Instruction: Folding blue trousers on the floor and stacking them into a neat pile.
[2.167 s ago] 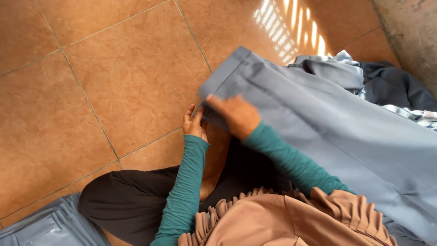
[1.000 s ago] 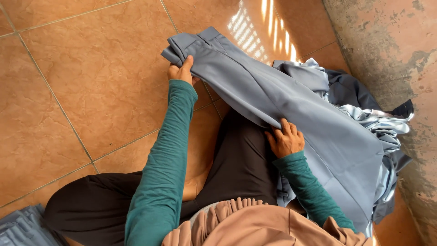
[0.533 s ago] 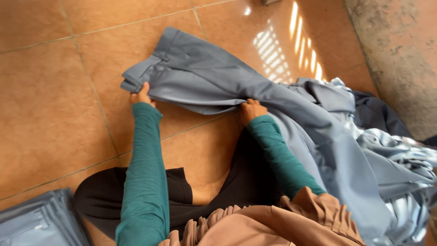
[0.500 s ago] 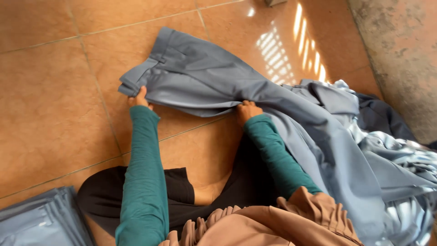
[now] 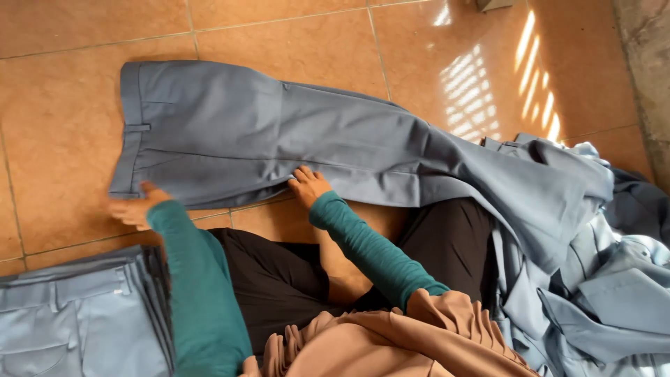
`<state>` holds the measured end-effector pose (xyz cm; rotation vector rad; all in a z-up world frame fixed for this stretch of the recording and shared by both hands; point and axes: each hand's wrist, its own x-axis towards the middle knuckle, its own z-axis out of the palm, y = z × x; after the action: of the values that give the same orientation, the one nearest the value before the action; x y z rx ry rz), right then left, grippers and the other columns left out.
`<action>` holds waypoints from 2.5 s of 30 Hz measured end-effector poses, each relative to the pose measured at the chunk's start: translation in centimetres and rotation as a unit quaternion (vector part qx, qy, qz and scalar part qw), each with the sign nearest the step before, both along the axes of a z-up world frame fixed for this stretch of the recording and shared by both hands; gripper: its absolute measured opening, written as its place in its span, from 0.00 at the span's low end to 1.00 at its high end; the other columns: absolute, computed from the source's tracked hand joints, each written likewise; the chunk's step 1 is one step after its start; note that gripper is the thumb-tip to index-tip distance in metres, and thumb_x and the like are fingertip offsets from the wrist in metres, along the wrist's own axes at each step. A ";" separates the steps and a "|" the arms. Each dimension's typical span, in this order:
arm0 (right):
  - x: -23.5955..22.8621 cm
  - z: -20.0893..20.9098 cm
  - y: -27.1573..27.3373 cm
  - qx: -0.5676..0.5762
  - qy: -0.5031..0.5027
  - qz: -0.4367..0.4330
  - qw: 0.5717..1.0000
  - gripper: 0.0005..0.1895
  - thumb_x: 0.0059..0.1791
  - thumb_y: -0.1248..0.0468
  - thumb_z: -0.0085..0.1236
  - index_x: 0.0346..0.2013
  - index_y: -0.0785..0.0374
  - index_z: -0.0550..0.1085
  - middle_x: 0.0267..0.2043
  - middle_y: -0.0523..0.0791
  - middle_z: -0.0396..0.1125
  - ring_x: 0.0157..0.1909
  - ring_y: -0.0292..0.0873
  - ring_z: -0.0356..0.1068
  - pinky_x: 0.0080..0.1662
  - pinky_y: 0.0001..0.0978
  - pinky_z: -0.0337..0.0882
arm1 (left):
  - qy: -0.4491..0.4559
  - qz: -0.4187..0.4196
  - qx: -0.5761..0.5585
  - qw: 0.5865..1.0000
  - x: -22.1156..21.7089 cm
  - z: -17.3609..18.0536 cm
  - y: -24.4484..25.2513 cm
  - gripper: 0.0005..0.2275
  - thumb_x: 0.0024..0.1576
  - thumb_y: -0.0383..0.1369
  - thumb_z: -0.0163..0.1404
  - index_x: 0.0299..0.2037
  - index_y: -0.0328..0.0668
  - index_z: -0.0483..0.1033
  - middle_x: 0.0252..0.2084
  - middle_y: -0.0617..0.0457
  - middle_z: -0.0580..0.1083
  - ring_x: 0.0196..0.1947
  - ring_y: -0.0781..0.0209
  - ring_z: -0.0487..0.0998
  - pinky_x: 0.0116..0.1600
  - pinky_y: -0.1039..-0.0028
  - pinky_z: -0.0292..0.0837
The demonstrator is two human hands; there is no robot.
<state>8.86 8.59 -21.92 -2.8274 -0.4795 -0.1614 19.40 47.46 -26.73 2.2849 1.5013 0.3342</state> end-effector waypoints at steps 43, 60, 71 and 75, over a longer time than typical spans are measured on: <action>-0.4 1.4 -32.9 0.048 0.255 -0.553 0.792 0.49 0.40 0.40 0.72 0.65 0.60 0.61 0.64 0.56 0.59 0.64 0.64 0.61 0.63 0.57 0.65 | -0.109 -0.603 0.009 0.790 -7.2 4.8 -25.5 0.26 0.54 0.34 0.59 0.65 0.57 0.70 0.69 0.39 0.64 0.69 0.33 0.62 0.69 0.50 0.60; -7.8 6.7 -8.2 0.163 0.064 0.077 0.982 0.12 0.52 0.65 0.51 0.47 0.43 0.69 0.74 0.47 0.49 0.48 0.64 0.74 0.47 0.52 0.78 | 0.130 -0.576 0.157 0.791 -9.3 -0.5 -29.6 0.34 0.63 0.59 0.27 0.78 0.67 0.34 0.81 0.51 0.35 0.79 0.44 0.33 0.76 0.48 0.25; 1.4 9.2 -32.9 0.353 -0.008 -0.228 0.907 0.11 0.48 0.55 0.59 0.45 0.38 0.74 0.35 0.37 0.67 0.34 0.40 0.69 0.39 0.31 0.72 | 0.099 -0.614 0.089 0.778 -10.0 4.2 -29.3 0.37 0.61 0.65 0.28 0.78 0.63 0.35 0.81 0.47 0.33 0.79 0.39 0.31 0.76 0.44 0.27; -0.1 0.0 -39.0 0.256 0.224 -0.477 0.811 0.18 0.47 0.48 0.61 0.52 0.32 0.77 0.41 0.47 0.75 0.50 0.53 0.73 0.55 0.43 0.71 | 0.056 -0.631 0.104 0.766 -10.4 5.6 -30.4 0.34 0.64 0.62 0.28 0.78 0.64 0.39 0.81 0.46 0.36 0.79 0.39 0.32 0.75 0.41 0.28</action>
<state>8.79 -30.44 -21.91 -2.1761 0.9626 0.1713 8.98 17.08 -21.13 2.9093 -0.3108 -0.0599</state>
